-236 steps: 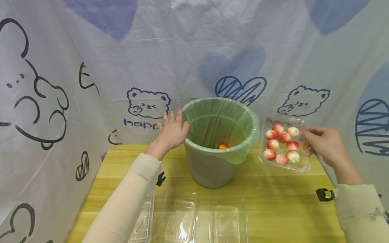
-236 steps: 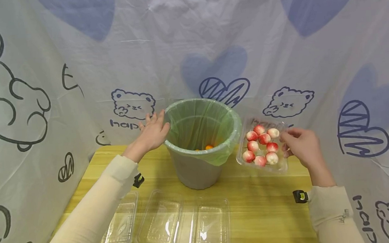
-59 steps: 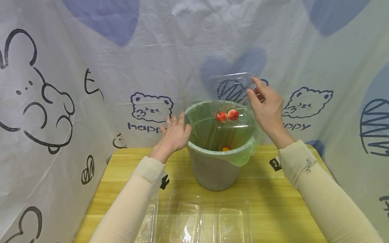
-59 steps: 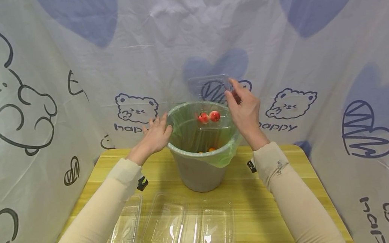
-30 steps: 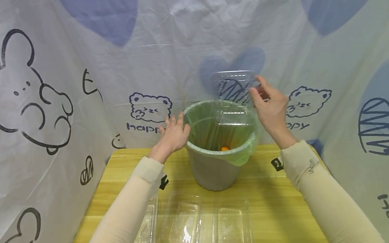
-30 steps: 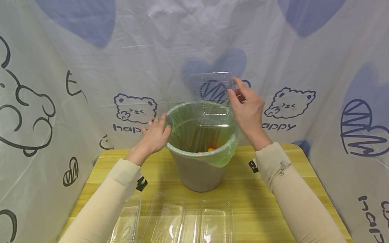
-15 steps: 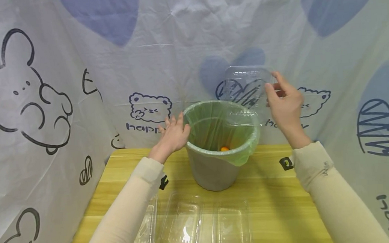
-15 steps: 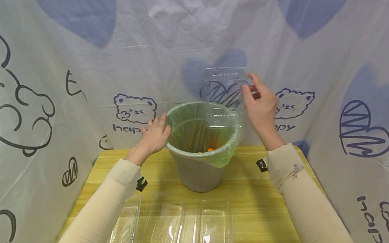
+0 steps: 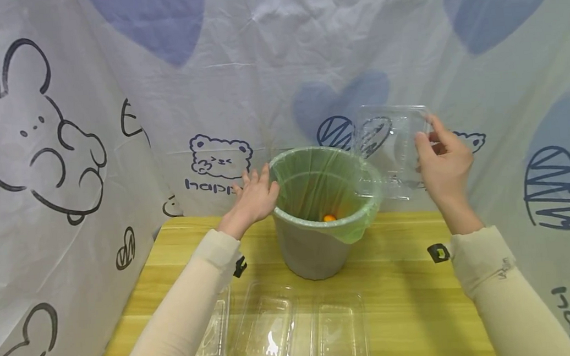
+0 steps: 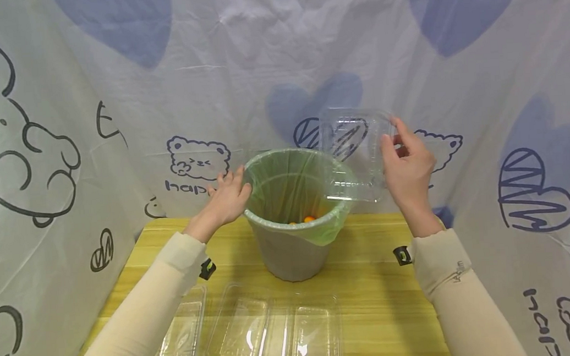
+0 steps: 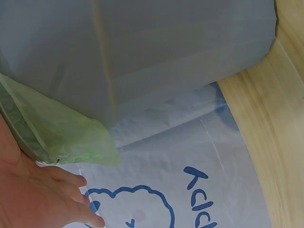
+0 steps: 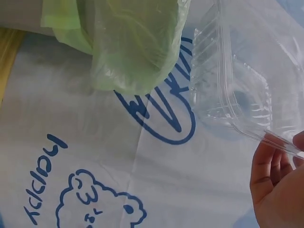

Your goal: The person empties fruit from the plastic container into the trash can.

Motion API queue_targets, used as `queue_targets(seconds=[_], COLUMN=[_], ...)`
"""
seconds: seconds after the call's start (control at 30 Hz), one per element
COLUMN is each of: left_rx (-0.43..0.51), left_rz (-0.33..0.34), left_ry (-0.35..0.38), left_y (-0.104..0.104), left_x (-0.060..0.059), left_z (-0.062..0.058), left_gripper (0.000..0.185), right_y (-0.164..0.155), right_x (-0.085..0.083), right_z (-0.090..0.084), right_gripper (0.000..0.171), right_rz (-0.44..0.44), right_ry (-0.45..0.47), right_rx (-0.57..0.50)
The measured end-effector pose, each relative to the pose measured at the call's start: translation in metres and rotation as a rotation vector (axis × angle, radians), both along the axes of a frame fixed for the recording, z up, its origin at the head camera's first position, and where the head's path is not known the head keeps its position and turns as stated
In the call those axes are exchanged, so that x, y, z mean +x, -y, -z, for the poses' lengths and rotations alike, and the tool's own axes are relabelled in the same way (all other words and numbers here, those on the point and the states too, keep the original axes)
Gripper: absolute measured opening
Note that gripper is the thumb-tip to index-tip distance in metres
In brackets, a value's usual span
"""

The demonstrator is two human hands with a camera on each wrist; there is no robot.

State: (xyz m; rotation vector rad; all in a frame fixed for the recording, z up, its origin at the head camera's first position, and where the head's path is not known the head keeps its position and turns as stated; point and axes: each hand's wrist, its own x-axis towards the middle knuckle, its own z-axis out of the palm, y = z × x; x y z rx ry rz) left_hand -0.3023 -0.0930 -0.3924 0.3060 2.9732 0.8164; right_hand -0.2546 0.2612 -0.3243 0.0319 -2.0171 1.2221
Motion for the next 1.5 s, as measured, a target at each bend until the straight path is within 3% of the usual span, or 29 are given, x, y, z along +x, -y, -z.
queue_targets(seconds=[0.6,0.87,1.27,1.5], left_rx=[-0.001,0.007,0.018,0.020], left_rz=[0.005,0.007,0.002,0.007], left_ry=[-0.006,-0.009,-0.010,0.001], left_y=[-0.001,-0.002,0.001,0.001], left_x=[-0.001,-0.001,0.000,0.000], left_z=[0.000,0.001,0.002,0.000], left_gripper=[0.069,0.069,0.069,0.069], right_y=[-0.043,-0.059,-0.067,-0.070], right_x=[0.045,0.069,0.096,0.110], right_z=[0.033,0.071,0.131,0.170], right_gripper=[0.046,0.045,0.046,0.047], right_rz=[0.087,0.099,0.090,0.054], right_ry=[0.236,0.272,0.449,0.537], right_rx=[-0.104,-0.152,-0.167,-0.071])
